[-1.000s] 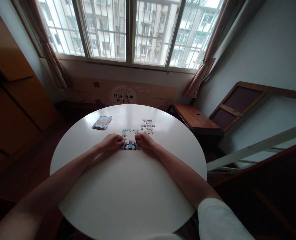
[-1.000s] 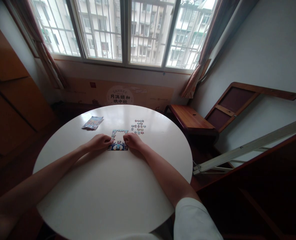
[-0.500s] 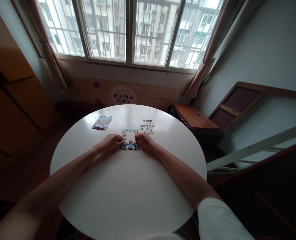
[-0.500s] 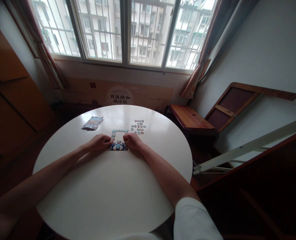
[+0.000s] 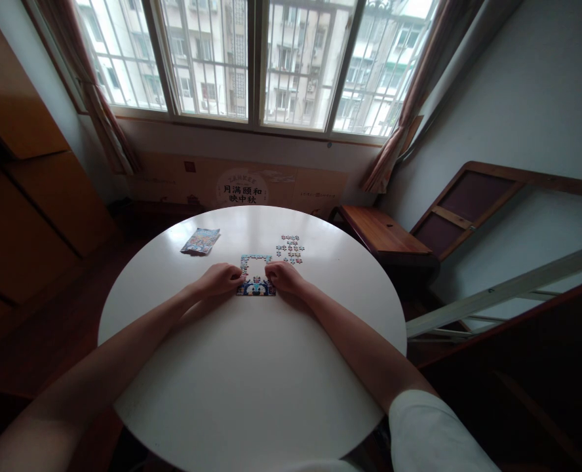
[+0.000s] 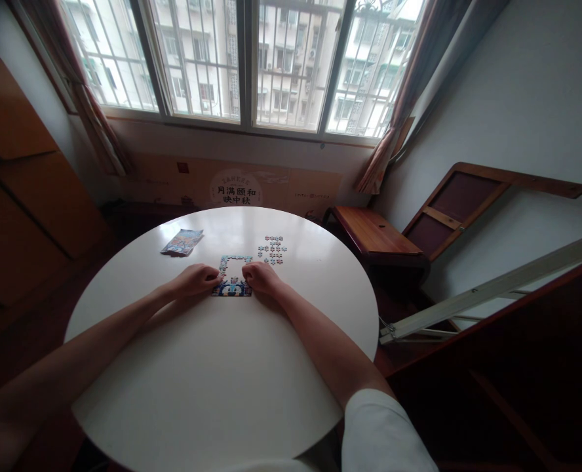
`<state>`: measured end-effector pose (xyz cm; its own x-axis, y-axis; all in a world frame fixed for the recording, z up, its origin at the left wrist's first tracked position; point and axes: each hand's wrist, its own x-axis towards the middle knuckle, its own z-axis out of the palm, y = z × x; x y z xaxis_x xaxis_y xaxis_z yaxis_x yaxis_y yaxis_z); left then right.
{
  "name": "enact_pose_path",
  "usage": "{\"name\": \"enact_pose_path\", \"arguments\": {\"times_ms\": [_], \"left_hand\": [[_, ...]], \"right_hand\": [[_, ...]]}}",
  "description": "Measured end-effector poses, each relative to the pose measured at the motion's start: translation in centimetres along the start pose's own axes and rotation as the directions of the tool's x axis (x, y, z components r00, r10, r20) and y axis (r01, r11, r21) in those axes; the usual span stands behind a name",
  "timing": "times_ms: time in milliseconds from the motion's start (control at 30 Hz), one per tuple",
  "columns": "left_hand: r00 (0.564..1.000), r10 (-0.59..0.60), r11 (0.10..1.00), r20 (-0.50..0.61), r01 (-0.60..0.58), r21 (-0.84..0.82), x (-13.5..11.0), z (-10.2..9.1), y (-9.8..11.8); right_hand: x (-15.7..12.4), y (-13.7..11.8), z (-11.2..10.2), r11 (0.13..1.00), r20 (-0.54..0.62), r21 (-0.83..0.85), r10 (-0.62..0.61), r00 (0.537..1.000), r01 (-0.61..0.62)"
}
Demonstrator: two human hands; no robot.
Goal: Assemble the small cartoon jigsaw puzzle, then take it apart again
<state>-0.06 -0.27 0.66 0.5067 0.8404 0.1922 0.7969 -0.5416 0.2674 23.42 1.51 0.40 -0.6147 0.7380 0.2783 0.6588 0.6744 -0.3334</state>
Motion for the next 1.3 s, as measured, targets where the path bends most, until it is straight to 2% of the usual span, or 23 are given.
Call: {"name": "enact_pose_path", "arguments": {"times_ms": [1300], "left_hand": [[1.000, -0.012, 0.999, 0.005, 0.012, 0.046, -0.05, -0.15, 0.16]], "right_hand": [[0.09, 0.11, 0.18, 1.000, -0.010, 0.009, -0.013, 1.000, 0.013]]}}
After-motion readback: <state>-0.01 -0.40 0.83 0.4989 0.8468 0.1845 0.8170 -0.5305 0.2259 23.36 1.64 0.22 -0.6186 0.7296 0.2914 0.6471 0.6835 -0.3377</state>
